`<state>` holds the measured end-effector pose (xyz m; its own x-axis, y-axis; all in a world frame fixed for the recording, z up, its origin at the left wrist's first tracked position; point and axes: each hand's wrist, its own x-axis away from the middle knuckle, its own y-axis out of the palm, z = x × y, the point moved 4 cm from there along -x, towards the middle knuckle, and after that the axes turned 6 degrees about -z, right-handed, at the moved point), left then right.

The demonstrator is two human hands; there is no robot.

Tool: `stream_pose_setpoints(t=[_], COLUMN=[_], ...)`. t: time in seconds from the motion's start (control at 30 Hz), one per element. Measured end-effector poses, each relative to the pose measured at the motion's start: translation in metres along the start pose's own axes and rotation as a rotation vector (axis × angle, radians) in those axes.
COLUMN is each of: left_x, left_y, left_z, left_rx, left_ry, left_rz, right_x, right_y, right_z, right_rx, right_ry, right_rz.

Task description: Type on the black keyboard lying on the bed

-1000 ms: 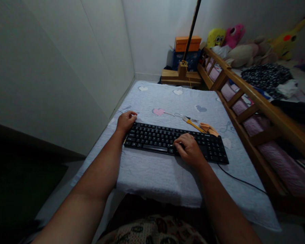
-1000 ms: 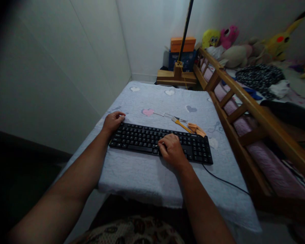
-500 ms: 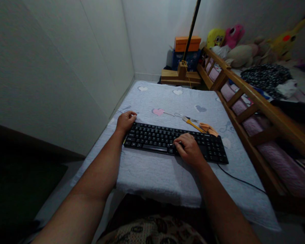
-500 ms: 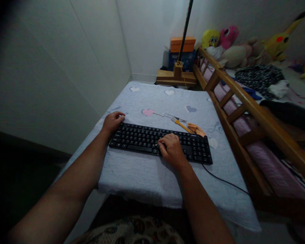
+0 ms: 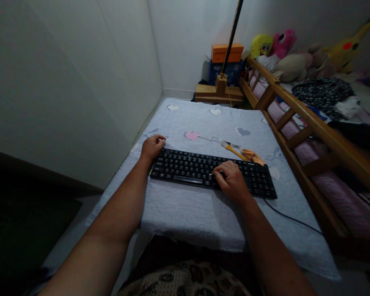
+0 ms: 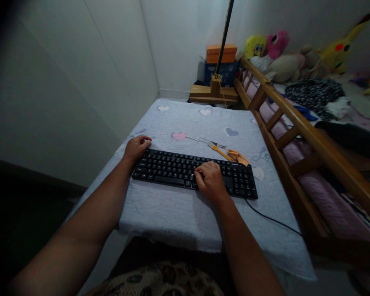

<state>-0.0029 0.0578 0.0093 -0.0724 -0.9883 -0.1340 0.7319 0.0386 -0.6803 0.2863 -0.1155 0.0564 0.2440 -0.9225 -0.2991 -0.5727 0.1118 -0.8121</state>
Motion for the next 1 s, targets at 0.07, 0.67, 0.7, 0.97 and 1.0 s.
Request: stream_pose_setpoints(t=[0.07, 0.67, 0.7, 0.97, 1.0], left_x=[0.0002, 0.0005, 0.0004, 0.0008, 0.0007], left_y=[0.0000, -0.0005, -0.0004, -0.0007, -0.0005], left_z=[0.0005, 0.0017, 0.0018, 0.0028, 0.0025], left_rx=[0.003, -0.005, -0.005, 0.004, 0.006], left_ry=[-0.003, 0.000, 0.000, -0.001, -0.003], left_rz=[-0.001, 0.003, 0.003, 0.005, 0.004], right_x=[0.0001, -0.0003, -0.0005, -0.0006, -0.0004], right_y=[-0.0004, 0.0026, 0.0032, 0.0032, 0.0025], right_z=[0.0000, -0.0021, -0.0023, -0.0011, -0.0004], right_rx=[-0.001, -0.009, -0.012, -0.014, -0.007], right_ry=[0.002, -0.017, -0.019, -0.014, -0.007], right_rz=[-0.001, -0.005, -0.011, -0.026, -0.020])
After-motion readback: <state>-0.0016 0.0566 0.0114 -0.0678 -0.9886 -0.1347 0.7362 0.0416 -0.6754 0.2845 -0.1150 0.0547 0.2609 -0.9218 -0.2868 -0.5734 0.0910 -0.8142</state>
